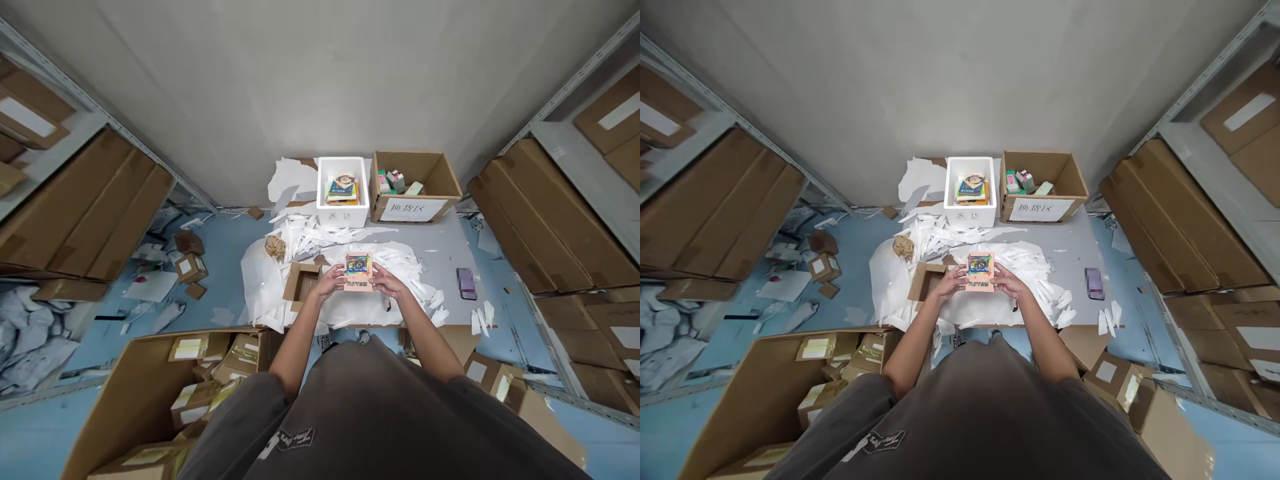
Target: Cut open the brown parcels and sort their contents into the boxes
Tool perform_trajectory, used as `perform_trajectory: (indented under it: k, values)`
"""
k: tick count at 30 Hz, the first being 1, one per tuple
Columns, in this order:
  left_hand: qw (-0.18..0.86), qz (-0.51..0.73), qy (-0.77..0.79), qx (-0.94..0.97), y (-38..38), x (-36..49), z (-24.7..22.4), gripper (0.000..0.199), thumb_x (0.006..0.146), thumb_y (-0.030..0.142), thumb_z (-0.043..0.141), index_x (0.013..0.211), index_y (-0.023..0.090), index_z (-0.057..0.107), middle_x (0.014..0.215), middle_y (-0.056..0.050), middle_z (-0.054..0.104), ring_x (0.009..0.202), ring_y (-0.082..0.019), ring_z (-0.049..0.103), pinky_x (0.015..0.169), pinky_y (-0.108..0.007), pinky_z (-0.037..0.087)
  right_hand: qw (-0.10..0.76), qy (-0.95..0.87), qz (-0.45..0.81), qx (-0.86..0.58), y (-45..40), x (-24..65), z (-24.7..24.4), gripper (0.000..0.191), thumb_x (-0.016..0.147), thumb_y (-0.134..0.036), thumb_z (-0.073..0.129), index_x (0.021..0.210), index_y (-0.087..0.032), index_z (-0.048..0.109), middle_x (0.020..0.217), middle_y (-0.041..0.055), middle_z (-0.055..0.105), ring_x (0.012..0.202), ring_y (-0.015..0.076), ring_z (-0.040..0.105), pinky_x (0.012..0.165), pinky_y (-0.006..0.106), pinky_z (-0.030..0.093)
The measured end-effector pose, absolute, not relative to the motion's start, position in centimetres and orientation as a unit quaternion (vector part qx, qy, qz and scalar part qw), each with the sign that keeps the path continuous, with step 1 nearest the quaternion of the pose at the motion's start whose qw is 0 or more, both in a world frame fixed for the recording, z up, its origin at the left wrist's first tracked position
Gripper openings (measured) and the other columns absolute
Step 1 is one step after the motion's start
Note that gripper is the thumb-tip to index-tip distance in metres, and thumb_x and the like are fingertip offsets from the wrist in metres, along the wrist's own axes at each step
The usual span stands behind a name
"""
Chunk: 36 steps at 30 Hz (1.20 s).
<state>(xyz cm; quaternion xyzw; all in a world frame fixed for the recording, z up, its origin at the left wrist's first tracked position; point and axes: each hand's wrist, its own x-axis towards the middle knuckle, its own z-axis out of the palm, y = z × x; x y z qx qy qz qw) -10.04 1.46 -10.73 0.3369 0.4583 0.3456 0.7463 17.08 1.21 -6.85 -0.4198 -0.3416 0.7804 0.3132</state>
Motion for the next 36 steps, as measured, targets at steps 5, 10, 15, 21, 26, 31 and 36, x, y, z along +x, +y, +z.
perform_trajectory:
  k: [5, 10, 15, 21, 26, 31, 36]
  values:
    - [0.729, 0.383, 0.399, 0.403, 3.0, -10.2, -4.9, 0.075, 0.070, 0.035, 0.095, 0.138, 0.027, 0.065, 0.123, -0.009, 0.072, 0.106, -0.023, 0.075, 0.089, -0.035, 0.061, 0.375, -0.379, 0.749, -0.393, 1.8, 17.0, -1.7, 0.084, 0.063, -0.029, 0.093, 0.139, -0.034, 0.058, 0.117, 0.0038, 0.081, 0.102, 0.0266, 0.080, 0.072, 0.031, 0.067]
    - [0.649, 0.437, 0.416, 0.464, 3.5, -8.9, -1.4, 0.077, 0.078, 0.033, 0.090, 0.149, 0.026, 0.060, 0.129, -0.011, 0.071, 0.109, -0.022, 0.072, 0.093, -0.034, 0.059, 0.419, -0.392, 0.718, -0.393, 2.3, 17.4, 0.4, 0.079, 0.064, -0.033, 0.093, 0.134, -0.033, 0.057, 0.119, 0.0045, 0.081, 0.101, 0.0270, 0.080, 0.070, 0.031, 0.065]
    - [0.473, 0.479, 0.455, 0.583, 2.9, -6.6, 0.4, 0.062, 0.084, 0.030, 0.086, 0.143, 0.025, 0.069, 0.125, -0.010, 0.070, 0.115, -0.025, 0.068, 0.095, -0.036, 0.058, 0.467, -0.396, 0.669, -0.421, 2.9, 17.0, 0.8, 0.078, 0.065, -0.034, 0.091, 0.133, -0.035, 0.054, 0.121, 0.0032, 0.079, 0.105, 0.0273, 0.078, 0.075, 0.032, 0.063]
    - [0.355, 0.457, 0.427, 0.695, 1.0, -2.6, 0.8, 0.077, 0.083, 0.023, 0.086, 0.155, 0.030, 0.059, 0.150, -0.013, 0.059, 0.142, -0.033, 0.055, 0.117, -0.048, 0.050, 0.525, -0.430, 0.613, -0.405, 2.6, 14.2, 0.8, 0.084, 0.063, -0.034, 0.094, 0.138, -0.037, 0.055, 0.129, 0.0030, 0.072, 0.111, 0.0269, 0.073, 0.088, 0.042, 0.064]
    - [0.427, 0.522, 0.419, 0.608, 1.1, -2.9, -0.1, 0.056, 0.093, 0.024, 0.071, 0.148, 0.026, 0.062, 0.152, -0.014, 0.060, 0.132, -0.029, 0.064, 0.108, -0.044, 0.058, 0.521, -0.462, 0.606, -0.385, 2.6, 13.2, 0.7, 0.074, 0.063, -0.032, 0.096, 0.129, -0.035, 0.062, 0.130, 0.0029, 0.070, 0.119, 0.0268, 0.069, 0.105, 0.047, 0.059]
    - [0.585, 0.510, 0.458, 0.434, 1.9, -6.2, -2.5, 0.056, 0.081, 0.027, 0.081, 0.135, 0.022, 0.069, 0.139, -0.013, 0.069, 0.116, -0.028, 0.073, 0.100, -0.047, 0.063, 0.524, -0.429, 0.537, -0.502, 2.8, 14.4, -0.7, 0.064, 0.061, -0.032, 0.090, 0.120, -0.029, 0.065, 0.123, 0.0060, 0.071, 0.110, 0.0258, 0.068, 0.110, 0.050, 0.055]
    - [0.663, 0.514, 0.447, 0.311, 1.0, -7.7, -4.4, 0.069, 0.073, 0.026, 0.089, 0.138, 0.023, 0.067, 0.136, -0.015, 0.071, 0.120, -0.029, 0.073, 0.103, -0.050, 0.062, 0.485, -0.310, 0.573, -0.583, 1.9, 14.7, -2.1, 0.064, 0.055, -0.032, 0.091, 0.113, -0.029, 0.065, 0.113, 0.0054, 0.072, 0.100, 0.0259, 0.071, 0.087, 0.044, 0.062]
